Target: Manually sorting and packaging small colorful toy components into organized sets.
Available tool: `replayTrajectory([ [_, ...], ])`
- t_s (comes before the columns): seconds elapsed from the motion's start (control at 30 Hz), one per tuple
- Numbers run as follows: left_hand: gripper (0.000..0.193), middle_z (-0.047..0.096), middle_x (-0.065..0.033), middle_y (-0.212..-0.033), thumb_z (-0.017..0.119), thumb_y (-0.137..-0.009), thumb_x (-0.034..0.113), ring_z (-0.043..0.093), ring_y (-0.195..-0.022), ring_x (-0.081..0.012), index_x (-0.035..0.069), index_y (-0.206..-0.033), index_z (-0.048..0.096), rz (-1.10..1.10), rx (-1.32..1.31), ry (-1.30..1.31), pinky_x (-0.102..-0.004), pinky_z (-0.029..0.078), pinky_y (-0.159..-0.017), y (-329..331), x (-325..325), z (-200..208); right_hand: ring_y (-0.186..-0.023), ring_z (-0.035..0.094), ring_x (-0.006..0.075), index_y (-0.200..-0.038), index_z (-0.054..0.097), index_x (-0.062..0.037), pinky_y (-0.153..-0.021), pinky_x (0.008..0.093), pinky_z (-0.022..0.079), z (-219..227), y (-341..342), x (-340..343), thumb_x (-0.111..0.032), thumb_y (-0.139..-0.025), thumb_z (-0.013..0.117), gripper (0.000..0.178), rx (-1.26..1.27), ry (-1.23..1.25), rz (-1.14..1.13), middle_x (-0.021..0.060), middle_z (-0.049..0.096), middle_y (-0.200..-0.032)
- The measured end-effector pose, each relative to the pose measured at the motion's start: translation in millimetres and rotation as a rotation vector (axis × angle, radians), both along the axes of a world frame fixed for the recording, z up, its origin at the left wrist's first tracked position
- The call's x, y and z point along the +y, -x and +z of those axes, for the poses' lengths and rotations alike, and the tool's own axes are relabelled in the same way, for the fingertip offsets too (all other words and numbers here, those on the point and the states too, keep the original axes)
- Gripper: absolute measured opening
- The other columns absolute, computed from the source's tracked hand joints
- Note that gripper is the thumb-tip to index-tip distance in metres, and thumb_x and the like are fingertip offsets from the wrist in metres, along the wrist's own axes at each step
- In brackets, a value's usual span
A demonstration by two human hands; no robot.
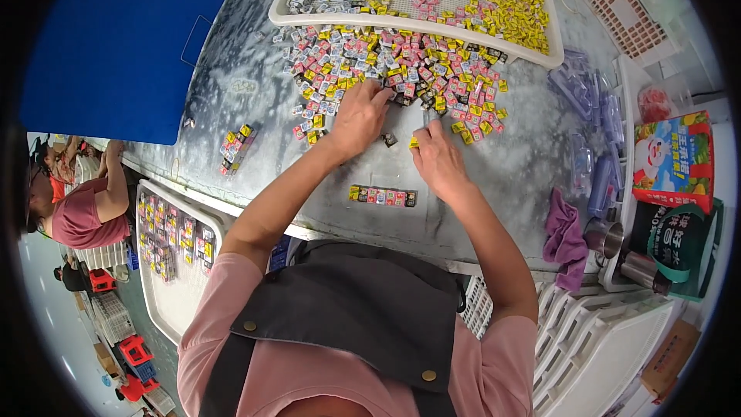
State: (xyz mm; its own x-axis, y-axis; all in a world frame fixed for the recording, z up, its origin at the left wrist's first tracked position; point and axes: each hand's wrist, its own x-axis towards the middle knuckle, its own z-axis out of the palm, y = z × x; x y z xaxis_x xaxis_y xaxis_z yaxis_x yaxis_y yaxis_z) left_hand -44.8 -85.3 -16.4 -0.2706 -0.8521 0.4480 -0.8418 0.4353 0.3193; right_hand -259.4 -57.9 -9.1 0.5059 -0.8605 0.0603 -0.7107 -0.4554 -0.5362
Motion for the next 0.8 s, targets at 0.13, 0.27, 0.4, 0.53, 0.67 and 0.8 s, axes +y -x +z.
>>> replayTrajectory([
  [0.13,0.015,0.059,-0.0158,-0.098,0.064,-0.086,0.007,0.06,-0.091,-0.0336,0.002,-0.1,0.066,0.001,-0.204,-0.027,-0.0432,0.05,-0.081,-4,-16,-9,-0.093,0.062,0.041,-0.108,0.06,-0.0023,-0.079,0.0481,0.051,-3,-2,0,-0.009,-0.089,0.069,0.023,0.004,-0.016,-0.014,0.0172,0.052,-0.108],
  [0.27,0.011,0.058,-0.0162,-0.094,0.065,-0.085,0.006,0.06,-0.088,-0.0353,0.001,-0.095,0.064,0.008,-0.098,-0.032,-0.0432,0.05,-0.08,-10,-11,-9,-0.092,0.062,0.0418,-0.106,0.06,-0.0021,-0.079,0.0485,0.051,-5,0,-3,-0.009,-0.088,0.069,0.021,-0.02,-0.033,-0.012,0.0184,0.051,-0.106],
  [0.4,0.02,0.063,-0.0206,-0.093,0.062,-0.086,0.001,0.063,-0.088,-0.0391,-0.004,-0.105,0.063,0.054,0.241,-0.236,-0.046,0.052,-0.08,-2,30,9,-0.092,0.062,0.0423,-0.106,0.06,-0.0021,-0.078,0.0484,0.051,-6,4,-5,-0.01,-0.088,0.069,0.021,-0.042,-0.025,0.0,0.0183,0.051,-0.106],
  [0.53,0.028,0.064,-0.0215,-0.092,0.062,-0.086,-0.001,0.063,-0.084,-0.0405,0.0,-0.114,0.063,0.059,0.263,-0.332,-0.0465,0.052,-0.078,-2,67,12,-0.091,0.062,0.0421,-0.105,0.059,-0.002,-0.078,0.0483,0.051,-3,3,-3,-0.009,-0.088,0.069,0.021,-0.048,-0.01,0.01,0.018,0.051,-0.106],
  [0.67,0.035,0.061,-0.0202,-0.099,0.066,-0.087,0.004,0.062,-0.09,-0.0391,0.001,-0.121,0.063,0.001,0.15,-0.368,-0.0451,0.053,-0.079,-8,83,8,-0.087,0.063,0.0404,-0.106,0.06,-0.0021,-0.076,0.048,0.051,-3,2,0,-0.009,-0.089,0.069,0.021,-0.076,-0.016,0.077,0.0173,0.052,-0.105],
  [0.8,0.035,0.059,-0.0198,-0.101,0.067,-0.087,0.004,0.062,-0.091,-0.039,-0.002,-0.121,0.062,-0.093,0.107,-0.343,-0.0443,0.053,-0.081,-13,83,5,-0.085,0.064,0.0381,-0.108,0.06,-0.0021,-0.076,0.0472,0.052,0,-7,10,-0.009,-0.089,0.07,0.023,-0.094,-0.101,0.118,0.0163,0.053,-0.105],
])
